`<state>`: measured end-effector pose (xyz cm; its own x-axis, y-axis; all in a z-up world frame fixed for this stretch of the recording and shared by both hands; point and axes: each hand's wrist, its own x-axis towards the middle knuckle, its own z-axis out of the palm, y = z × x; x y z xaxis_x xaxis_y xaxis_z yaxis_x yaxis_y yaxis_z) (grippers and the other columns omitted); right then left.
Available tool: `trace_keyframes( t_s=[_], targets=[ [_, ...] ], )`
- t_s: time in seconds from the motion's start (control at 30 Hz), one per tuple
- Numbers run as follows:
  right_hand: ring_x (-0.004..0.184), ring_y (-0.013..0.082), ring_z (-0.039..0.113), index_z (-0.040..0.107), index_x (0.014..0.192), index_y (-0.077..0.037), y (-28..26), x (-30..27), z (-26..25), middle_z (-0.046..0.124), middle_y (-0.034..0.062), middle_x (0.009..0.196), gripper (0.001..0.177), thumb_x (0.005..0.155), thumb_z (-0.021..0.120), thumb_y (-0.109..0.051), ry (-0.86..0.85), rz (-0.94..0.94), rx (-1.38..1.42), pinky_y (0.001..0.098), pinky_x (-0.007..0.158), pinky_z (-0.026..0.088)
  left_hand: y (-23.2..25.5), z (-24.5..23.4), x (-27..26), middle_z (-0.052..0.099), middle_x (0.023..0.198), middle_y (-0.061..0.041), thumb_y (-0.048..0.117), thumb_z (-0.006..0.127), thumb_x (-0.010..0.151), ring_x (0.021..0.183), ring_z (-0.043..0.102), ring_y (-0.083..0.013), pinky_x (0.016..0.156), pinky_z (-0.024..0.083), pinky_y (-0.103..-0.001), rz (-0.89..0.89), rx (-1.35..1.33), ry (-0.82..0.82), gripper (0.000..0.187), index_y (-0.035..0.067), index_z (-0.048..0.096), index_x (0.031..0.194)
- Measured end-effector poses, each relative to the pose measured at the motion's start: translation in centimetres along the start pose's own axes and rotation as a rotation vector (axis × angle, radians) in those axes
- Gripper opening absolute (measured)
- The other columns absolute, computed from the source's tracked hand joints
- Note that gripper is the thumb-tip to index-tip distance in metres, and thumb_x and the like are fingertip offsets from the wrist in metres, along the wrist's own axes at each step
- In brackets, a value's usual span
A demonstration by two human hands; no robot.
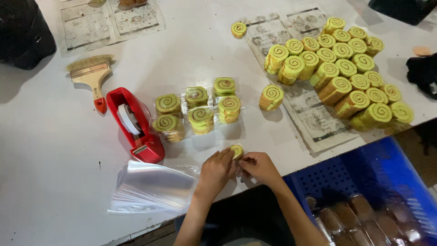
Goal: The person packages small swirl cakes by placing them individually into clear plastic bags and sealing each bag with red adhesive tape from a dispenser.
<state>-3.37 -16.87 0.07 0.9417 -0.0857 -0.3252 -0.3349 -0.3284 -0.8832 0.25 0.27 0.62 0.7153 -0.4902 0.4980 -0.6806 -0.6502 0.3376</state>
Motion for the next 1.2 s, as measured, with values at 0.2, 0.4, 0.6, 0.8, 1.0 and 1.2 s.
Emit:
trace_keyframes(
  t_s=[0.2,0.4,0.6,0.8,1.0,1.2],
  targets=[
    [0.066,0.0140,0.069,0.074,0.085,-0.011,-3.0,-1.3,1.1,0.073,0.0052,0.072,0.014,0.088,0.070,-0.025,0.252,-0.086,-0.116,0.0274,0.062,0.056,-0.2,0.5,0.2,0.073,0.094,-0.007,0.024,0.069,0.079,0.084,0.072,-0.0222,0.088,0.053,-0.035,0.034,0.000,0.015,0.026,0.011,0.070,0.102],
    [0.079,0.0249,0.065,0.056,0.104,-0.009,-2.7,-2.3,1.0,0.061,0.0083,0.087,0.042,0.072,0.081,-0.021,0.609,-0.455,-0.457,0.0354,0.068,0.054,-0.3,-0.3,-0.1,0.072,0.089,-0.008,0.011,0.068,0.080,0.082,0.072,-0.0225,0.087,0.054,-0.035,0.054,-0.003,-0.022,0.021,0.008,0.069,0.101],
    [0.097,0.0218,0.064,0.066,0.094,-0.012,-3.2,-2.1,0.9,0.065,0.0018,0.095,0.022,0.075,0.078,-0.012,0.706,-0.969,-0.842,0.0382,0.087,0.050,0.9,-0.9,0.2,0.070,0.083,-0.008,0.009,0.069,0.080,0.079,0.072,-0.0211,0.083,0.057,-0.033,0.040,0.077,0.130,0.020,0.006,0.067,0.100],
    [0.081,0.0233,0.068,0.066,0.092,-0.007,-3.7,-2.2,1.0,0.068,0.0071,0.086,0.017,0.078,0.075,-0.008,0.573,-0.971,-0.841,0.0341,0.074,0.056,1.2,-1.9,0.3,0.072,0.085,-0.009,0.006,0.068,0.081,0.086,0.072,-0.0228,0.082,0.058,-0.033,0.072,0.069,0.152,0.014,0.007,0.066,0.095],
    [0.088,0.0282,0.067,0.066,0.098,0.004,-5.0,-1.8,0.8,0.069,0.0160,0.098,0.018,0.082,0.060,0.008,0.525,-1.110,-0.711,0.0392,0.076,0.055,0.8,-3.2,-0.7,0.062,0.126,-0.014,0.012,0.053,0.094,0.119,0.058,-0.0333,0.101,0.043,-0.047,0.006,-0.005,0.120,0.029,0.000,0.056,0.120],
    [0.088,0.0275,0.069,0.068,0.099,-0.001,-7.2,0.9,3.5,0.070,0.0136,0.100,0.015,0.088,0.058,-0.001,0.464,-1.229,-0.666,0.0386,0.073,0.055,-0.1,-8.5,-1.0,0.066,0.115,-0.015,0.011,0.056,0.092,0.106,0.062,-0.0323,0.095,0.047,-0.044,-0.188,0.133,0.273,0.023,-0.001,0.062,0.110]
  ],
)
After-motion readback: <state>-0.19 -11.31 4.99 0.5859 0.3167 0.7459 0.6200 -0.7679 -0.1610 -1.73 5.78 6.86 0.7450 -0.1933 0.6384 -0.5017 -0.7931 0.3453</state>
